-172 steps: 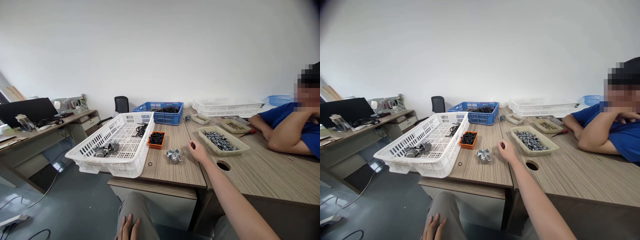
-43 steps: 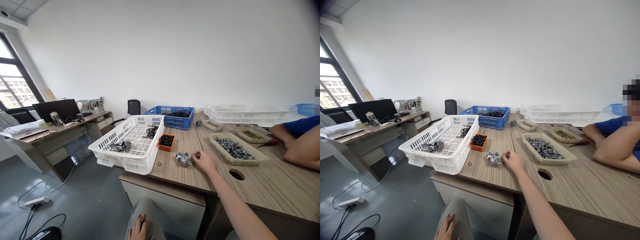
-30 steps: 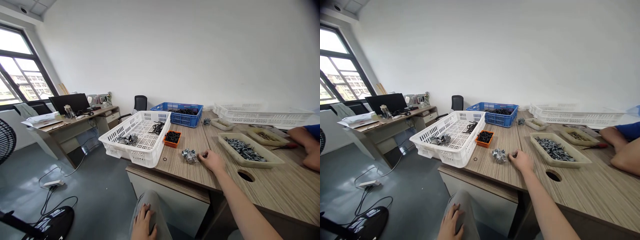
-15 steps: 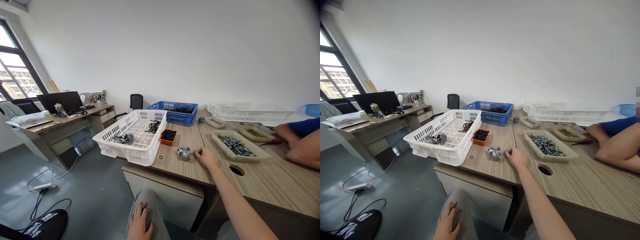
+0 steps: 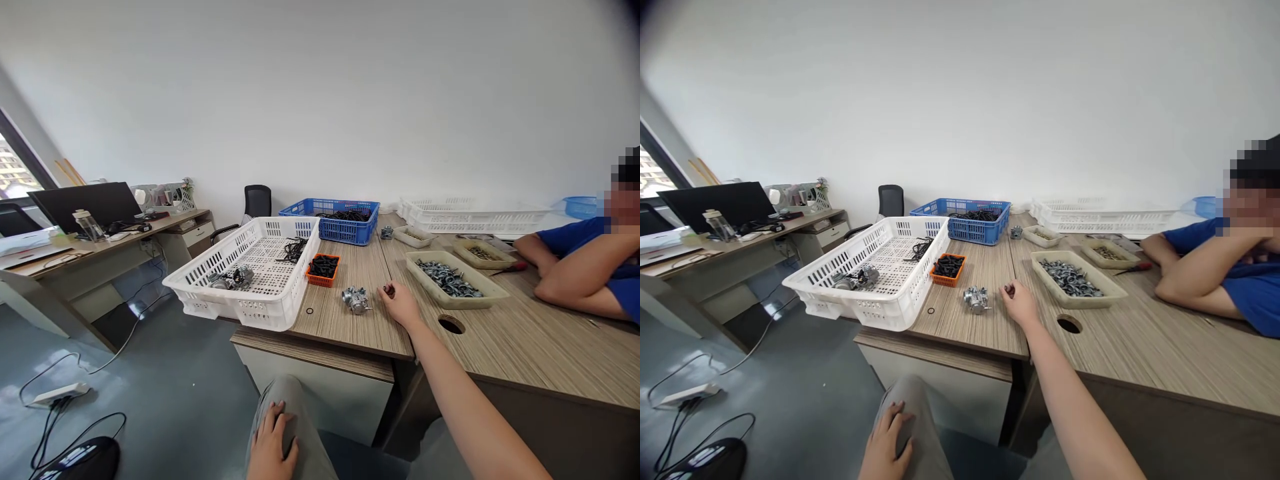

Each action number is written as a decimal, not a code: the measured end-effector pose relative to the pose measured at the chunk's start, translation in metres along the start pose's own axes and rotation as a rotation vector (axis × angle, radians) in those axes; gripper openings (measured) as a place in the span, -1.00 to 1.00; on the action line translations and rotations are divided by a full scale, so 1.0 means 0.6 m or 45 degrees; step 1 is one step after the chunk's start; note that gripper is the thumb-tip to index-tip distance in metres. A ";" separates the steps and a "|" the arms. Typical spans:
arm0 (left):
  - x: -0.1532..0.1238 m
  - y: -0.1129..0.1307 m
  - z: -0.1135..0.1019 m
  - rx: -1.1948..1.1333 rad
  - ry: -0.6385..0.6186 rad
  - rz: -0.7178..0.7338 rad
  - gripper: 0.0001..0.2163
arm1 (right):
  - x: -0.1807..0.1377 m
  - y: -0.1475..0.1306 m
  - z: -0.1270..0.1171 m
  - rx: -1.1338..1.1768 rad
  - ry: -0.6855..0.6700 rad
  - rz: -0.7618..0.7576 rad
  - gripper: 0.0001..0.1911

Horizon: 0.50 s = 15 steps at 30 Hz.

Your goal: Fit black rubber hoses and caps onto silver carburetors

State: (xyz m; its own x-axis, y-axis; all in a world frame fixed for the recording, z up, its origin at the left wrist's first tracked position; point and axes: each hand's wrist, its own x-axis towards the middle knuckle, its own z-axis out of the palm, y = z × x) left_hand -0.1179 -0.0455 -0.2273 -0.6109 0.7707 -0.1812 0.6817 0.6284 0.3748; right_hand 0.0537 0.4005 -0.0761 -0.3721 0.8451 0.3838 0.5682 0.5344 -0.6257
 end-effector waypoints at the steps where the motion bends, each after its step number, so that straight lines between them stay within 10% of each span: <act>1: 0.001 0.000 -0.001 -0.005 -0.007 -0.001 -0.56 | 0.000 0.000 -0.001 0.055 0.005 -0.012 -0.65; 15: 0.001 0.001 -0.006 -0.020 -0.044 -0.015 -0.55 | -0.009 -0.033 -0.007 0.802 -0.056 -0.075 -0.55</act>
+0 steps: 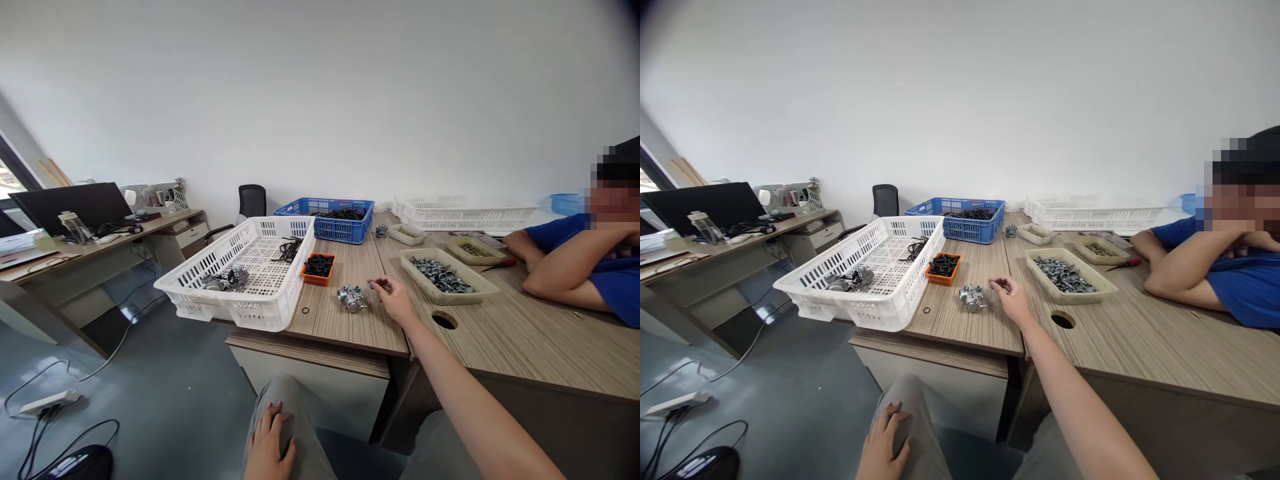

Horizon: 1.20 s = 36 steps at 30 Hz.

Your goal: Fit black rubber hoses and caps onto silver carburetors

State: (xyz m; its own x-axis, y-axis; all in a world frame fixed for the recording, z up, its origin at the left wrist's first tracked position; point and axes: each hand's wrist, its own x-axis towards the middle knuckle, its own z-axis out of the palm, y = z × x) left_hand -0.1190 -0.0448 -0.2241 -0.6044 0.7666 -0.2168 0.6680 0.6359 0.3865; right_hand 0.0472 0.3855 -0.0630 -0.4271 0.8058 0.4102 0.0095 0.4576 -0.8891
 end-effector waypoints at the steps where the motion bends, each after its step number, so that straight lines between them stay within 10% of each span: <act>1: -0.001 0.000 0.002 0.002 0.020 0.003 -0.56 | -0.003 -0.004 0.004 0.027 -0.017 -0.005 -0.55; 16: -0.031 -0.001 0.046 -0.266 0.345 0.178 -0.48 | 0.013 -0.005 0.023 0.163 0.198 -0.038 -0.47; 21: -0.011 0.129 -0.038 -0.454 0.537 0.581 -0.48 | 0.020 0.012 0.021 0.086 0.201 -0.015 -0.46; 27: 0.161 0.350 -0.197 -0.699 0.919 0.913 -0.31 | 0.023 0.023 0.017 0.001 0.322 0.025 -0.46; 36: 0.258 0.488 -0.217 -0.304 0.581 0.240 -0.06 | 0.027 0.045 0.025 0.020 0.317 0.092 -0.56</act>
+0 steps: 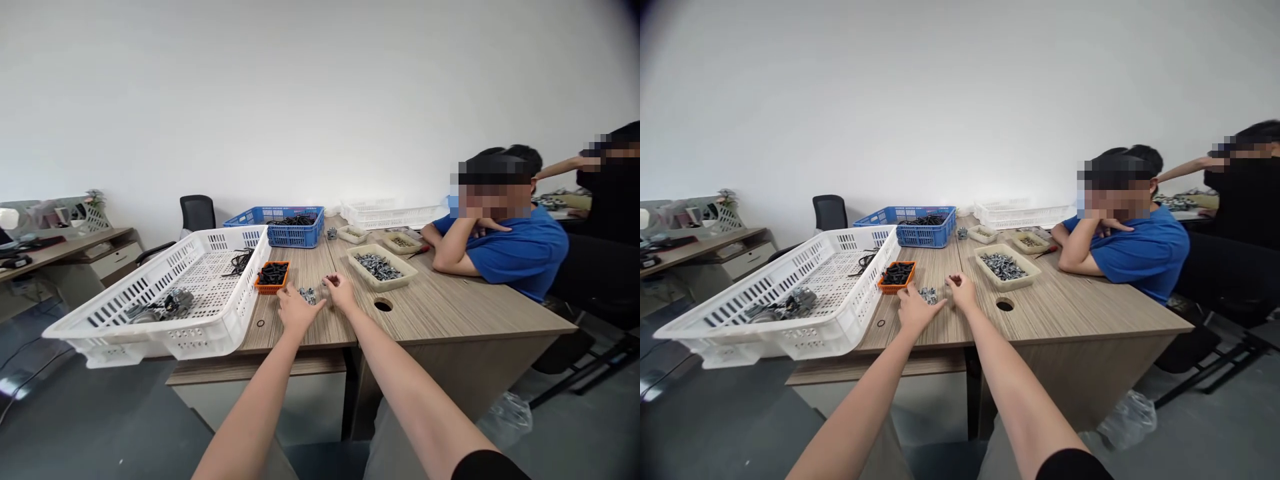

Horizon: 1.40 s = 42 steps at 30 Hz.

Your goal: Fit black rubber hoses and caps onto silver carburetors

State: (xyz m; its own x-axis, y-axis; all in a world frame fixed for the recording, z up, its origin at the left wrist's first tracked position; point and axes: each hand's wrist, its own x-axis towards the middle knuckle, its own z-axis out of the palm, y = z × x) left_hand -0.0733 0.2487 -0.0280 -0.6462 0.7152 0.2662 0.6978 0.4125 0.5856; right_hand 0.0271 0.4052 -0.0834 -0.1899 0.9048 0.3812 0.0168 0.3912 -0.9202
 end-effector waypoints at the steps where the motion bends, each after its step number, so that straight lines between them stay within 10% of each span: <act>1: 0.004 0.001 0.003 0.011 -0.037 -0.019 -0.14 | 0.001 0.003 0.001 0.009 -0.004 0.000 -0.57; 19: -0.011 -0.068 0.020 -0.287 -0.196 0.646 -0.68 | -0.003 -0.004 -0.002 0.202 -0.120 0.024 -0.54; 32: -0.007 -0.086 0.052 -0.318 -0.261 0.660 -0.15 | -0.022 -0.044 -0.012 0.319 -0.196 0.117 -0.44; 42: 0.006 -0.090 0.050 -0.381 -0.238 0.550 -0.11 | -0.030 -0.038 -0.015 0.136 -0.232 0.071 -0.50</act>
State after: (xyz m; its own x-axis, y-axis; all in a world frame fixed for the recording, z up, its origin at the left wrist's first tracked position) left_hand -0.1037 0.2460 -0.0816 -0.2360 0.8831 0.4056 0.7512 -0.0990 0.6527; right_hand 0.0387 0.3816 -0.0685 -0.3662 0.8752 0.3160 -0.0698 0.3128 -0.9473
